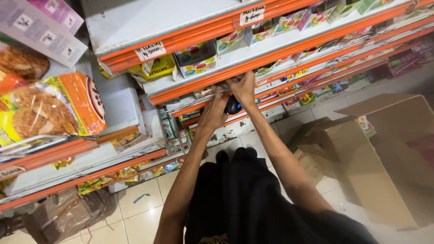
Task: The person scans the barcodes on small food packets with a handheld scanner and places them onto grocery shelves or into a cardboard box.
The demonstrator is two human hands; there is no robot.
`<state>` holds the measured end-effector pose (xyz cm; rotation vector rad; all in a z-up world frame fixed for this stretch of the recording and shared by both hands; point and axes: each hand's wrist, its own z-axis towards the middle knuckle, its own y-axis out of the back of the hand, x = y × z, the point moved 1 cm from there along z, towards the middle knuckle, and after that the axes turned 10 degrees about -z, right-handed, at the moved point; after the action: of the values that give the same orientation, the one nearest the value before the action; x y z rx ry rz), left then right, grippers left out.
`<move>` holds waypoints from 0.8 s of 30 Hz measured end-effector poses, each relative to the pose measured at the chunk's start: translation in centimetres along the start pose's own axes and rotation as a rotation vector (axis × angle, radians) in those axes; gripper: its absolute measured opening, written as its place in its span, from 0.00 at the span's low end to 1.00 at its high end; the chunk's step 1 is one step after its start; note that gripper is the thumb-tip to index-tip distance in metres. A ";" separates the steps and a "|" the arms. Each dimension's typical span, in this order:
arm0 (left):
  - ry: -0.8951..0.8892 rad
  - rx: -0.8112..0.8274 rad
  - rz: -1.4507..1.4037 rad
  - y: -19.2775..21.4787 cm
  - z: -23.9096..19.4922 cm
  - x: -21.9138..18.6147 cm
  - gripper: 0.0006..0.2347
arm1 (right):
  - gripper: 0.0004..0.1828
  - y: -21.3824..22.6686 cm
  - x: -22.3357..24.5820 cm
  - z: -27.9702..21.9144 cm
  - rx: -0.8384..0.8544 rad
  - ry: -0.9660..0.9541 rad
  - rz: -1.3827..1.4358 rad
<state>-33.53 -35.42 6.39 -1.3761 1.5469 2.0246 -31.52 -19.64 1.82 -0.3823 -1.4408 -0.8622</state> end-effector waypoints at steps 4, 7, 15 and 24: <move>-0.055 -0.008 -0.081 0.4 -0.5 -0.2 0.27 | 0.24 0.5 -1.2 0.1 0.069 0.075 0.230; -0.030 0.023 -0.092 0.7 -0.7 -0.6 0.28 | 0.26 1.8 -1.1 0.1 0.180 0.060 0.218; -0.200 -0.103 -0.098 1.7 -2.0 -2.1 0.26 | 0.22 2.6 2.2 -1.1 0.249 -0.114 0.276; -0.158 0.030 -0.315 -4.2 -3.4 -3.7 0.18 | 0.21 12.5 4.4 -6.6 0.118 -0.201 0.345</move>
<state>-27.02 -35.40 6.71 -1.3176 1.2046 1.8597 -18.47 -17.30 8.43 -0.6206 -1.5442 -0.4680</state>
